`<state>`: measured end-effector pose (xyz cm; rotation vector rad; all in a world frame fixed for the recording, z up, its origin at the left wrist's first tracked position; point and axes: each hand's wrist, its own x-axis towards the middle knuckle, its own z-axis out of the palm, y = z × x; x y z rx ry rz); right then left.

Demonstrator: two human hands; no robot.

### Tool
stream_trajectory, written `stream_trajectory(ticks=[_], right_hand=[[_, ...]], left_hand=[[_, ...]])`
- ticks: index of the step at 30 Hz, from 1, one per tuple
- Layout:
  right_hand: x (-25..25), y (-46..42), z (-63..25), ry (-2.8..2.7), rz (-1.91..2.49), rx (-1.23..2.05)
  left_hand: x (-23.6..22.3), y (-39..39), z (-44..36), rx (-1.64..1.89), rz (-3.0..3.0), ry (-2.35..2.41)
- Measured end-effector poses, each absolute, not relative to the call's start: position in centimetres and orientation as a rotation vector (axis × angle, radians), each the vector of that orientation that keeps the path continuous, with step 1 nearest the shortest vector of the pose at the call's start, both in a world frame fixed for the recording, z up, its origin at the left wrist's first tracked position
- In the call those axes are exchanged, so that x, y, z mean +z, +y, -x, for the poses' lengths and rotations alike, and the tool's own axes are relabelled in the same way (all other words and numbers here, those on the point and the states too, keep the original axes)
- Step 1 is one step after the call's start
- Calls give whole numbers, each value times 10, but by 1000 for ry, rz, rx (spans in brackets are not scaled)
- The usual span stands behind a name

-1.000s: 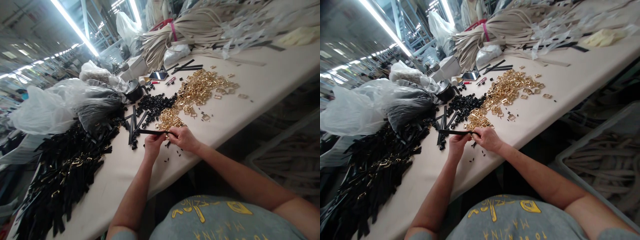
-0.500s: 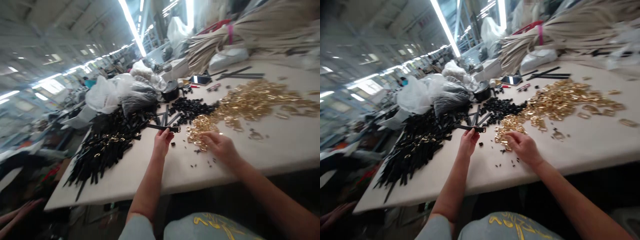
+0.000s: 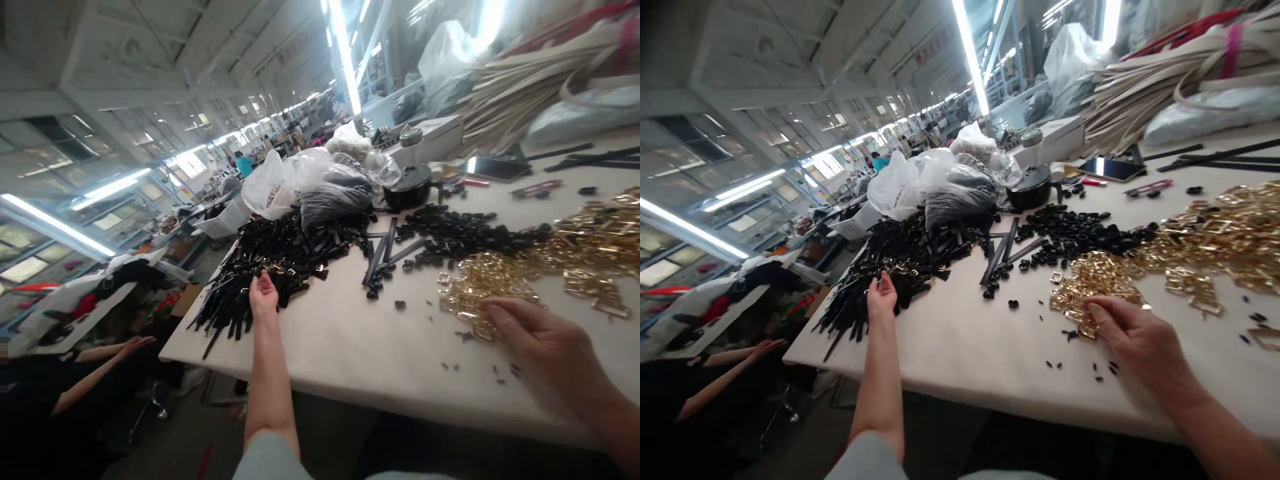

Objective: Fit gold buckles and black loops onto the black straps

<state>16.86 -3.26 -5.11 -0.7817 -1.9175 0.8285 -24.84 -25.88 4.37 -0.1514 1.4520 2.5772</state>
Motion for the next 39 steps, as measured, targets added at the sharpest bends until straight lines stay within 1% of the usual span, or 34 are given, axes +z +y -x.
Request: stream_trajectory(ticks=[2, 4, 6, 9, 12, 17, 20, 22, 24, 29, 34, 36, 39], right_hand=[[-45, -37, -168, -1917, 899, 832], [-41, -40, -167, -1918, 891, 877], [-41, -39, -166, -1936, 859, 897], [-44, -36, -166, -1947, 848, 921], [-45, -36, -167, -1937, 840, 941], [-46, -37, -168, -1927, 805, 987], [-47, -36, -167, -1917, 784, 976], [-48, -35, -167, -1916, 772, 970], [-49, -35, -167, -1913, 758, 977], [-52, -35, -169, -1913, 746, 1009], [-49, -36, -169, -1897, 753, 1030], [-47, -36, -169, -1872, 764, 1053], [-43, -37, -169, -1799, 785, 1125]], left_hand=[[46, -264, 246, 2535, 147, 1395], [40, -258, 238, 2496, 149, 1313], [28, -241, 227, 2488, 179, 1174], [11, -202, 200, 2280, 68, 1184], [4, -163, 165, 1943, -348, 1473], [-5, -107, 136, 1277, -1129, 2188], [-11, -88, 136, 886, -1289, 2524], [-14, -83, 138, 757, -1222, 2558], [-18, -83, 141, 755, -1149, 2516], [-24, -88, 145, 883, -1069, 2454], [-10, -91, 132, 1095, -987, 2388], [-1, -93, 114, 1262, -935, 2198], [6, -95, 73, 1451, -820, 1730]])
